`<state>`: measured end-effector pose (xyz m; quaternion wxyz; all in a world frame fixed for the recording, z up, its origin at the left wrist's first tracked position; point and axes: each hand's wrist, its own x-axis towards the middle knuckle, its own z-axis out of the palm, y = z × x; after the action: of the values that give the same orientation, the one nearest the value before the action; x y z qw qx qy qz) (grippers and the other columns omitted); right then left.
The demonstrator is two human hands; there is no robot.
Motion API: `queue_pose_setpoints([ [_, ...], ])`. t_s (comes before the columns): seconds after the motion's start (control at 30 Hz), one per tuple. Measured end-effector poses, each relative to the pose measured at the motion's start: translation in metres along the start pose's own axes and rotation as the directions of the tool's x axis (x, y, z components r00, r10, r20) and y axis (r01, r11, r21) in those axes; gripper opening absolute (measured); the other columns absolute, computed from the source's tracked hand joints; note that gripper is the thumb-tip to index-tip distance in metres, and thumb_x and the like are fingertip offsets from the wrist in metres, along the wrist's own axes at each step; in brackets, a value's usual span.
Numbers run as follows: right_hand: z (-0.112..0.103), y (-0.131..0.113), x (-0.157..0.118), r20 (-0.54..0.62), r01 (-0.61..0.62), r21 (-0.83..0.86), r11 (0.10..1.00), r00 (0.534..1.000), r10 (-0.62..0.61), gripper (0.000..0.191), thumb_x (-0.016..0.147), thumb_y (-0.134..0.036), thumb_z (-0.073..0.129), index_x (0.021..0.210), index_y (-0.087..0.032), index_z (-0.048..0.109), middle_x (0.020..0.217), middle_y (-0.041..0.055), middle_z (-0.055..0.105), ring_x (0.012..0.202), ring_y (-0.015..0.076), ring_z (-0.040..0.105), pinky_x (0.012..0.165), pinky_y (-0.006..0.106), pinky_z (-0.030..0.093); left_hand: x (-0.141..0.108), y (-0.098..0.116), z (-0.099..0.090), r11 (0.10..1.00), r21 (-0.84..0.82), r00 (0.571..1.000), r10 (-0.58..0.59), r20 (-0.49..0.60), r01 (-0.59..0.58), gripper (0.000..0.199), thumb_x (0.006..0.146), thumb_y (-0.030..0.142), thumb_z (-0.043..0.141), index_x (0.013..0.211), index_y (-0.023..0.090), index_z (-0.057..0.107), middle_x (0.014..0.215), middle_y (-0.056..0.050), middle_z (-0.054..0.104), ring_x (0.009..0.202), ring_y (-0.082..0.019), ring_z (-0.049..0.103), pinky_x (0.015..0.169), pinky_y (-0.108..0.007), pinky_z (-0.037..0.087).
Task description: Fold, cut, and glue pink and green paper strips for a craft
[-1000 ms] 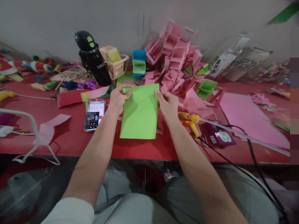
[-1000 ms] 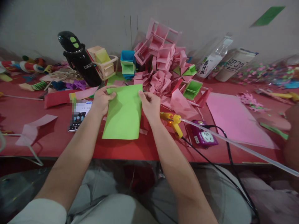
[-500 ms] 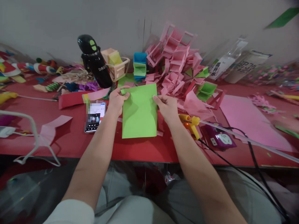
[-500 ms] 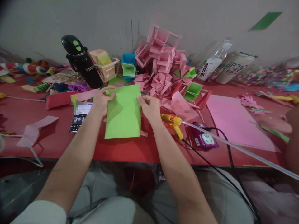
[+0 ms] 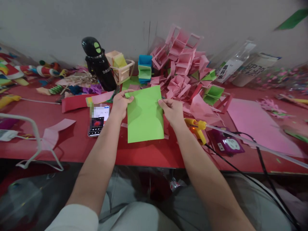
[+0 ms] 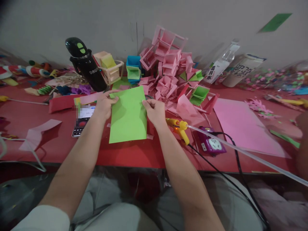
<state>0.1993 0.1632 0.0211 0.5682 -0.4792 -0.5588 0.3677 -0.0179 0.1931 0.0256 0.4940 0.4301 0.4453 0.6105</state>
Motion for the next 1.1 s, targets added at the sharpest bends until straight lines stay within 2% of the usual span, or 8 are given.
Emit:
queue_pose_setpoints([
  [0.13,0.001,0.0,0.0,0.029,-0.041,0.0,0.999,0.999,0.041,0.025,0.071,-0.045,0.077,0.069,-0.02,0.075,0.065,0.0034,0.071,0.056,0.0151,0.058,0.052,0.028,0.042,0.001,0.0,-0.008,0.961,0.277,0.999,-0.02,-0.025,0.026,0.029,0.064,0.006,0.069,0.092,0.016,0.072,0.074,-0.004,0.068,0.064,-0.019,0.063,0.068,-0.035,0.053],
  [0.3,0.003,-0.006,-0.004,0.097,-0.087,-0.063,0.994,0.991,0.093,0.019,0.071,-0.036,0.075,0.062,-0.02,0.074,0.058,0.0008,0.067,0.051,0.0133,0.053,0.049,0.027,0.038,-0.002,0.001,-0.012,0.749,0.624,0.973,0.206,0.101,-0.223,0.027,0.067,0.006,0.07,0.092,0.015,0.07,0.103,-0.011,0.072,0.097,-0.025,0.066,0.095,-0.04,0.049],
  [0.37,0.005,-0.009,-0.006,0.149,-0.1,-0.099,0.99,0.982,0.114,0.017,0.07,-0.034,0.075,0.06,-0.019,0.073,0.056,-0.0002,0.065,0.049,0.0125,0.051,0.048,0.026,0.036,-0.006,0.002,-0.008,0.715,0.637,0.957,0.236,0.169,-0.289,0.02,0.075,0.015,0.07,0.094,0.015,0.07,0.106,-0.011,0.072,0.1,-0.025,0.065,0.096,-0.039,0.047],
  [0.47,0.01,-0.012,-0.01,0.254,-0.086,-0.141,0.986,0.96,0.12,0.02,0.07,-0.036,0.075,0.06,-0.019,0.073,0.053,-0.0012,0.063,0.047,0.011,0.047,0.047,0.026,0.034,-0.011,0.005,0.002,0.78,0.543,0.942,0.177,0.286,-0.311,0.016,0.086,0.029,0.065,0.093,0.016,0.07,0.099,-0.01,0.073,0.091,-0.022,0.066,0.086,-0.033,0.049],
  [0.67,0.013,-0.014,-0.014,0.361,-0.092,-0.209,0.974,0.918,0.164,0.025,0.068,-0.04,0.075,0.066,-0.015,0.075,0.058,-0.0002,0.064,0.051,0.0115,0.049,0.049,0.025,0.036,-0.013,0.01,0.01,0.752,0.553,0.89,0.097,0.446,-0.359,0.027,0.087,0.037,0.062,0.069,0.017,0.062,0.065,0.0,0.058,0.06,-0.013,0.049,0.06,-0.027,0.038],
  [0.83,0.014,-0.016,-0.014,0.352,-0.105,-0.244,0.964,0.917,0.189,0.031,0.069,-0.046,0.072,0.066,-0.015,0.072,0.056,-0.0014,0.058,0.052,0.011,0.044,0.05,0.025,0.034,-0.005,0.001,0.006,0.764,0.534,0.903,0.146,0.404,-0.362,0.023,0.083,0.035,0.062,0.068,0.018,0.06,0.065,0.001,0.058,0.061,-0.013,0.049,0.06,-0.026,0.038],
  [0.97,0.017,-0.015,-0.014,0.352,-0.102,-0.285,0.953,0.914,0.203,0.036,0.071,-0.05,0.069,0.063,-0.015,0.069,0.054,-0.0024,0.052,0.053,0.0109,0.04,0.05,0.026,0.03,0.0,-0.007,0.005,0.733,0.577,0.926,0.205,0.317,-0.36,0.021,0.083,0.032,0.062,0.068,0.017,0.062,0.066,0.0,0.061,0.063,-0.014,0.053,0.063,-0.028,0.04],
  [1.1,0.018,-0.012,-0.013,0.346,-0.09,-0.303,0.949,0.917,0.198,0.035,0.071,-0.049,0.067,0.061,-0.016,0.067,0.056,-0.0018,0.052,0.055,0.0116,0.042,0.052,0.026,0.032,0.0,-0.011,0.006,0.688,0.625,0.926,0.215,0.312,-0.37,0.022,0.086,0.032,0.061,0.069,0.017,0.063,0.064,0.0,0.061,0.062,-0.015,0.053,0.062,-0.029,0.04],
])
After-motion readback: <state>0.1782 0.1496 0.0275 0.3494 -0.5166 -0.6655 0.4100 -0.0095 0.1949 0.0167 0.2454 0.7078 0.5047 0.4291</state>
